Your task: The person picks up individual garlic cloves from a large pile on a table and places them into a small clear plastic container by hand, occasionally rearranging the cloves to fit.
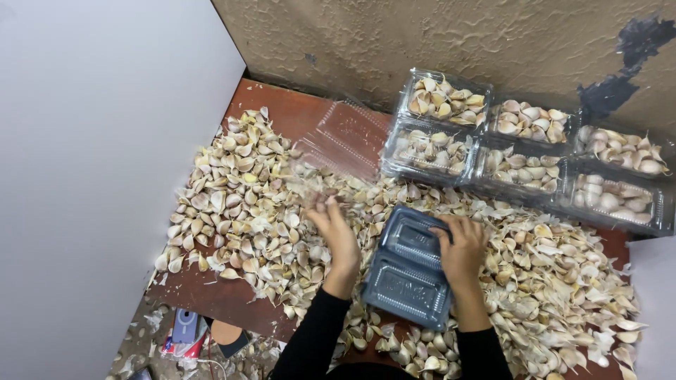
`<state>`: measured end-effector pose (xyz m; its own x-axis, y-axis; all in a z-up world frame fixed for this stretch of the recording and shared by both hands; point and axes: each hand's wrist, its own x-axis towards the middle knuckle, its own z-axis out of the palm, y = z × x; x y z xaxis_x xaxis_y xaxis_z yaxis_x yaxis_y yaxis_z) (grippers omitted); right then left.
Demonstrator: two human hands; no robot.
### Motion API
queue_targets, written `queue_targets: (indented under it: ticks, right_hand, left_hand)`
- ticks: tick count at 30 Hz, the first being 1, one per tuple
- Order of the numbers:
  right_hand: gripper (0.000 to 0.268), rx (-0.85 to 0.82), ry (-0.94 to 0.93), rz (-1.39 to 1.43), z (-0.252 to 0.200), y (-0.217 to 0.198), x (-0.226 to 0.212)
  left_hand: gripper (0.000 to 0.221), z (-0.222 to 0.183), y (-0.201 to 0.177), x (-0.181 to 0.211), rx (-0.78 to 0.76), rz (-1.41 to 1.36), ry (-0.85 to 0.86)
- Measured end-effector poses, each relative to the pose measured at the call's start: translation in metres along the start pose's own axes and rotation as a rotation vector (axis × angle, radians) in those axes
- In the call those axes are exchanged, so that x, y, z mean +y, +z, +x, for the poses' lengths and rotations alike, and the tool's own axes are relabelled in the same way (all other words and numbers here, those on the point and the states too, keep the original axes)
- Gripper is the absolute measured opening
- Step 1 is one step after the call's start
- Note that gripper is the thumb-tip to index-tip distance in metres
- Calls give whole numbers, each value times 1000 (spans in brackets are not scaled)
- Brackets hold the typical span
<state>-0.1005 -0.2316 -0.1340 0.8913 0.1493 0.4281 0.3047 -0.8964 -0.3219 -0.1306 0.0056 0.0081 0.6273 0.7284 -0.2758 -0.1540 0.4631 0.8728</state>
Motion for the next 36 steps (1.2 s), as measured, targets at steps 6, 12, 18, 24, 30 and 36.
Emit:
queue_targets:
  ticks: [6,12,18,24,30,36]
  right_hand:
    - [31,33,-7,-136,9,-23,27]
    - [31,134,113,-147,29,-40,63]
    - [33,-20,251,-69,38,-67,52]
    - [38,105,281,-46,40,-85,3]
    - [49,-232,286,995,16,-62,-103]
    - [47,-293,316,1278,10,-27,-129]
  left_hand:
    - [51,-22,-40,-73,-48,45,13]
    - [73,-21,-43,-26,16,-1,-123]
    - [96,-7,-56,-32,129,6,-220]
    - [97,-18,-58,-54,117,16,-211]
    - [92,-49,-50,-72,-138,12,-118]
    - [58,-52,-68,-106,-475,61,107]
